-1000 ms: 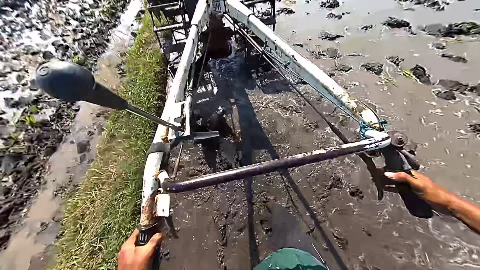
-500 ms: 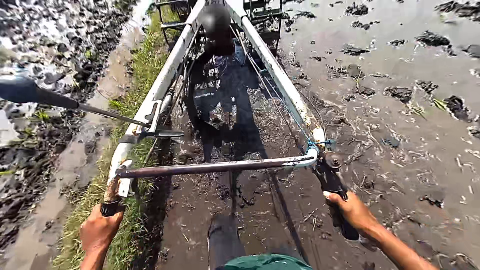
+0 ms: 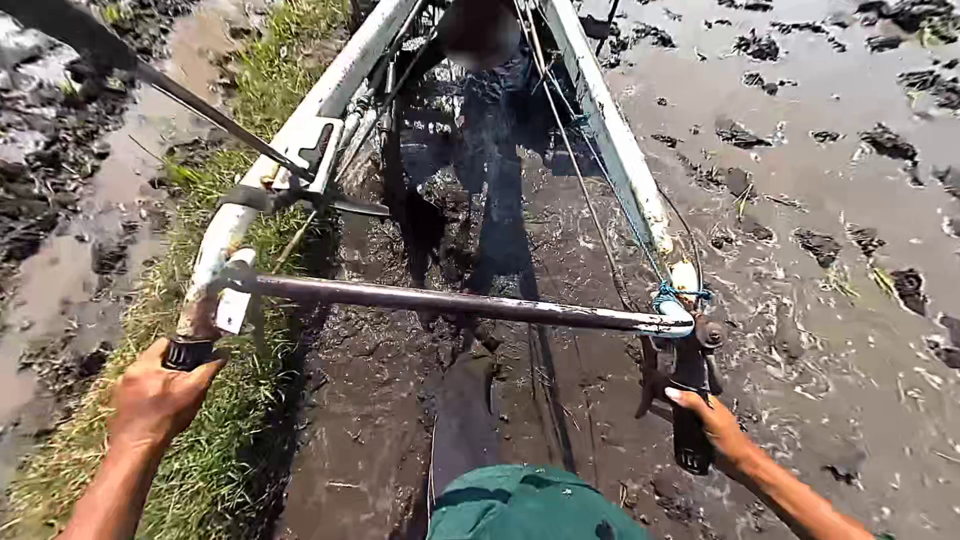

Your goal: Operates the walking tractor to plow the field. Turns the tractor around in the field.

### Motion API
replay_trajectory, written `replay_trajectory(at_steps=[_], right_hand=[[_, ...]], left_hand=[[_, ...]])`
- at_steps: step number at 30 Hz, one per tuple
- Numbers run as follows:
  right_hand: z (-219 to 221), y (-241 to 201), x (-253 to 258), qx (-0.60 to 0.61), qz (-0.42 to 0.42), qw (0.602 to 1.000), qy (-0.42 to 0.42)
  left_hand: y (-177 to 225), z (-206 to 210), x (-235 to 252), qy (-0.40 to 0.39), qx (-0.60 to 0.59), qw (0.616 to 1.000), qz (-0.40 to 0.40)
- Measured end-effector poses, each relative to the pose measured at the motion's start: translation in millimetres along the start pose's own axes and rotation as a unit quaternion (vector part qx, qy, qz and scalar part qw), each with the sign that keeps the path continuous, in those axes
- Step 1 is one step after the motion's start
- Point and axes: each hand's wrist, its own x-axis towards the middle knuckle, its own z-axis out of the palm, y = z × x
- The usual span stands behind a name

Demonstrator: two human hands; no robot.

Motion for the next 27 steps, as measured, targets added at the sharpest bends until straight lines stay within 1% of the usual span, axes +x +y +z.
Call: replay_trajectory(at_steps=[2, 5, 6, 8, 10, 11, 14, 17, 20, 22, 24, 27], right_hand=[[6.4, -27.9, 26.4, 0.000, -0.002, 1.000, 0.015], [19.5, -72.9, 71.1, 0.005, -0.015, 0.999, 0.040], [24.0, -87.6, 87.2, 0.001, -0.015, 0.999, 0.046], [28.7, -116.9, 118.2, -0.009, -0.014, 0.998, 0.060], [30.6, -146.5, 152.1, -0.019, -0.013, 0.998, 0.065], [32.1, -161.0, 169.5, -0.023, -0.012, 0.998, 0.059], [40.8, -205.3, 214.7, -0.037, -0.002, 0.999, 0.032], [48.0, -248.0, 261.8, -0.058, -0.019, 0.998, 0.030], [52.3, -291.7, 308.2, -0.075, -0.032, 0.996, 0.019], [56.7, -319.0, 335.0, -0.074, -0.032, 0.997, 0.011], [58.9, -333.9, 363.2, -0.080, -0.037, 0.996, 0.017], [57.8, -356.2, 410.3, -0.070, -0.037, 0.997, 0.018]], left_hand=[[24.7, 0.6, 28.1, -0.027, -0.031, 0.999, -0.006], [66.8, -5.1, 76.5, -0.077, -0.135, 0.987, -0.038], [77.4, -7.9, 98.2, -0.107, -0.180, 0.976, -0.055], [94.0, -13.3, 143.0, -0.173, -0.278, 0.942, -0.073], [109.1, -19.6, 189.2, -0.234, -0.350, 0.905, -0.063], [119.2, -22.0, 212.1, -0.249, -0.366, 0.895, -0.057], [156.1, -29.2, 272.7, -0.282, -0.362, 0.886, -0.062], [190.0, -35.3, 319.0, -0.303, -0.370, 0.875, -0.073], [228.2, -37.8, 363.5, -0.287, -0.376, 0.879, -0.064], [250.6, -41.0, 392.5, -0.300, -0.356, 0.883, -0.063], [271.8, -40.1, 419.5, -0.317, -0.323, 0.889, -0.075], [310.9, -27.5, 450.5, -0.256, -0.300, 0.915, -0.091]])
